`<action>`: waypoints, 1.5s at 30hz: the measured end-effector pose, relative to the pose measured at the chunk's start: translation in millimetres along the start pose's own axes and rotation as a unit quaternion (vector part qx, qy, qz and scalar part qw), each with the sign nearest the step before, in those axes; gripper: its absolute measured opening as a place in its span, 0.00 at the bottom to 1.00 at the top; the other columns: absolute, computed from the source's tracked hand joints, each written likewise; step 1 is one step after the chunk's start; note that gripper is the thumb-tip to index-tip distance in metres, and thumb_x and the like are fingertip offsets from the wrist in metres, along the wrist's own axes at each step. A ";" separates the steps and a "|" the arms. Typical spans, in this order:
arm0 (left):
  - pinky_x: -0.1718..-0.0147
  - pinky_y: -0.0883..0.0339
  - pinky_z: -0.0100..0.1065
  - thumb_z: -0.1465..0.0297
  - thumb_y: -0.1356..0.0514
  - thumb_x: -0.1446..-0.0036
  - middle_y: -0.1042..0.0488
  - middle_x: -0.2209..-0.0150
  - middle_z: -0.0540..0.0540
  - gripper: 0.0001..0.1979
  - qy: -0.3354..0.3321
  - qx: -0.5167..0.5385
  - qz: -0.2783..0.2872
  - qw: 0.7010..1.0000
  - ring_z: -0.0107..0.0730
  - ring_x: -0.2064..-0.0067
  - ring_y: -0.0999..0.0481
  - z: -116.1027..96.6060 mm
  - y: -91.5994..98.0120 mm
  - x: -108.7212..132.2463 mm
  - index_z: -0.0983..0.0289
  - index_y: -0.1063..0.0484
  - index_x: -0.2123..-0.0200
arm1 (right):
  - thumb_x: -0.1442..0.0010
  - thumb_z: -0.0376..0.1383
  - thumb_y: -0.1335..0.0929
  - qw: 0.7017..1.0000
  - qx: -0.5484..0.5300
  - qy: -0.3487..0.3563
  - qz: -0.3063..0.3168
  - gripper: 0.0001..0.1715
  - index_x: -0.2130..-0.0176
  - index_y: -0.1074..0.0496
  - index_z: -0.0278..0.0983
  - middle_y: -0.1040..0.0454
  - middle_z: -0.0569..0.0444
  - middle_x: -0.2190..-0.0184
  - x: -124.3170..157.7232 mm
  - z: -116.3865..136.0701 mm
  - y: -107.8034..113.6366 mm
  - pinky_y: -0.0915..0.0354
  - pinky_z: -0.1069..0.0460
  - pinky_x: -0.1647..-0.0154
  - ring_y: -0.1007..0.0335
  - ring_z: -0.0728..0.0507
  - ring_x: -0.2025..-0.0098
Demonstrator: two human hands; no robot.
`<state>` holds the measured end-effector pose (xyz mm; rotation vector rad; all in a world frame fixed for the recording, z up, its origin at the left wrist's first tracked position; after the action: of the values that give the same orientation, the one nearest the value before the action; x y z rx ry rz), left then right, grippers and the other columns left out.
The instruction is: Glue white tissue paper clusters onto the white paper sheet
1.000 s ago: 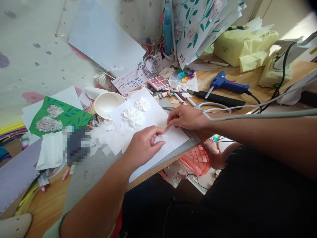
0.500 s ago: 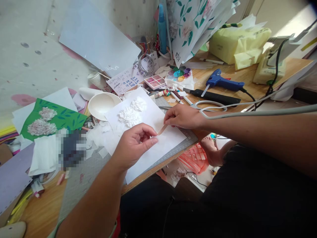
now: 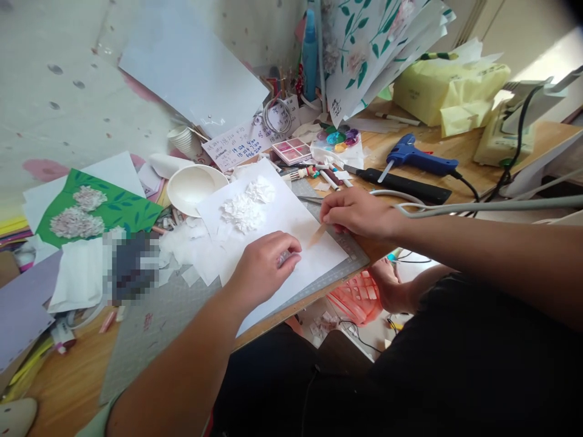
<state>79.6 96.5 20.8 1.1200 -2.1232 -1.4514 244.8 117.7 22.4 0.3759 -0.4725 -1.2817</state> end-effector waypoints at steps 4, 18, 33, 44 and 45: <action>0.72 0.40 0.26 0.76 0.43 0.46 0.31 0.71 0.47 0.05 -0.005 0.003 -0.003 1.000 0.24 0.73 0.36 2.2 -1.9 0.3 0.61 0.32 0.69 | 0.47 0.32 0.37 0.997 0.063 0.021 0.040 0.07 0.72 0.29 0.34 0.34 0.58 0.82 6.9 5.2 -9.5 0.44 0.56 0.76 0.40 0.51 0.78; 0.52 0.37 0.38 0.73 0.44 0.45 0.31 0.56 0.53 0.09 0.033 0.107 0.013 0.994 0.35 0.52 0.31 25.8 12.1 -3.8 0.59 0.30 0.61 | 0.42 0.36 0.39 0.937 0.323 0.121 0.044 0.14 0.66 0.24 0.38 0.23 0.53 0.70 18.4 8.5 -24.1 0.44 0.54 0.69 0.31 0.47 0.69; 0.49 0.39 0.39 0.73 0.45 0.44 0.29 0.56 0.52 0.10 -0.004 0.085 0.094 0.992 0.36 0.51 0.34 26.5 5.1 -4.4 0.58 0.28 0.59 | 0.41 0.38 0.39 0.931 0.347 0.074 0.088 0.14 0.65 0.26 0.39 0.26 0.54 0.74 20.3 4.8 -29.9 0.46 0.54 0.71 0.35 0.48 0.72; 0.49 0.40 0.41 0.69 0.44 0.43 0.30 0.57 0.53 0.09 0.008 0.102 0.108 0.989 0.36 0.51 0.34 28.5 2.9 -5.3 0.58 0.26 0.60 | 0.42 0.37 0.41 0.917 0.386 0.042 0.089 0.15 0.66 0.26 0.40 0.26 0.53 0.73 12.7 10.7 -33.9 0.52 0.54 0.75 0.35 0.46 0.72; 0.49 0.40 0.41 0.69 0.44 0.43 0.30 0.57 0.53 0.09 0.009 0.105 0.108 0.989 0.37 0.52 0.34 28.6 2.8 -5.7 0.58 0.26 0.60 | 0.43 0.37 0.41 0.919 0.381 0.040 0.090 0.15 0.66 0.26 0.41 0.26 0.53 0.73 11.8 10.4 -34.1 0.52 0.54 0.75 0.35 0.46 0.72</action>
<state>63.5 119.3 12.1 0.9316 -2.3440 -1.1398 213.9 97.8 15.0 1.0104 -0.9134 -0.8560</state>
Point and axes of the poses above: each hand's wrist, its own x-axis away from the middle knuckle, its own y-axis out of the back of the hand, z = x × y, the point moved 6 cm from there along -x, towards the middle knuckle
